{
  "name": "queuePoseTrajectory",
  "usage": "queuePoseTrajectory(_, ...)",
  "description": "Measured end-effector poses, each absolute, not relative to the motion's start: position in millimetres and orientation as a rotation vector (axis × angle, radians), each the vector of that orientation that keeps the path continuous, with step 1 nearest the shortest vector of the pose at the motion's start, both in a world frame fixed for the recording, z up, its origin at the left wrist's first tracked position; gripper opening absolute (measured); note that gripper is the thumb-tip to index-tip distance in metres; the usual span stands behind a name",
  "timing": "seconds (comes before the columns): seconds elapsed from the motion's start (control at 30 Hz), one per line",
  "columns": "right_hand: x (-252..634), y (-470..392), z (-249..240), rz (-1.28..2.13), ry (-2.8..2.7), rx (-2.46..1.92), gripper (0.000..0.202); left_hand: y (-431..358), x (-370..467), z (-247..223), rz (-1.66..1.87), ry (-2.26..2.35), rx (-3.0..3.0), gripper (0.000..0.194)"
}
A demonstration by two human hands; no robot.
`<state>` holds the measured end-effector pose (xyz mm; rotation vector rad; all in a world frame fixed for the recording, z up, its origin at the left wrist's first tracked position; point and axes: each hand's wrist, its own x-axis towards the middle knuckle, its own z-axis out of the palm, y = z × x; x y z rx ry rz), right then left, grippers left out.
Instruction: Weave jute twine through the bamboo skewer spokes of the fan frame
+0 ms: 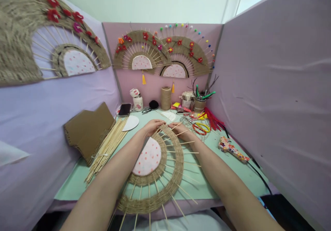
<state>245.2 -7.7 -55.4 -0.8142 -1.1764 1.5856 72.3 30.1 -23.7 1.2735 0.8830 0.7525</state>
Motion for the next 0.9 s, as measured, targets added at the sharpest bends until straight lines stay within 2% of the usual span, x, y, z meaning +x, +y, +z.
queuePoseTrajectory(0.23,240.2,-6.1,-57.8,1.548,-1.11,-0.897,0.029,24.4,74.0,-27.2,0.923,1.048,1.441,0.019)
queuePoseTrajectory(0.47,240.4,-2.2,-63.2,1.538,-1.115,-0.934,0.03,11.3,76.2,-22.0,1.163,1.238,2.172,0.011)
queuePoseTrajectory(0.53,244.0,0.2,-64.4,1.524,-1.137,-0.968,0.029,10.1,75.8,-20.9,1.139,1.207,2.113,0.011)
queuePoseTrajectory(0.73,258.5,3.8,-61.2,1.507,-1.233,-0.978,0.028,12.3,74.4,-21.0,0.924,0.976,1.398,0.021)
queuePoseTrajectory(0.9,262.5,4.6,-61.6,1.534,-1.248,-0.988,0.029,9.3,71.3,-19.2,0.777,0.925,1.239,0.026)
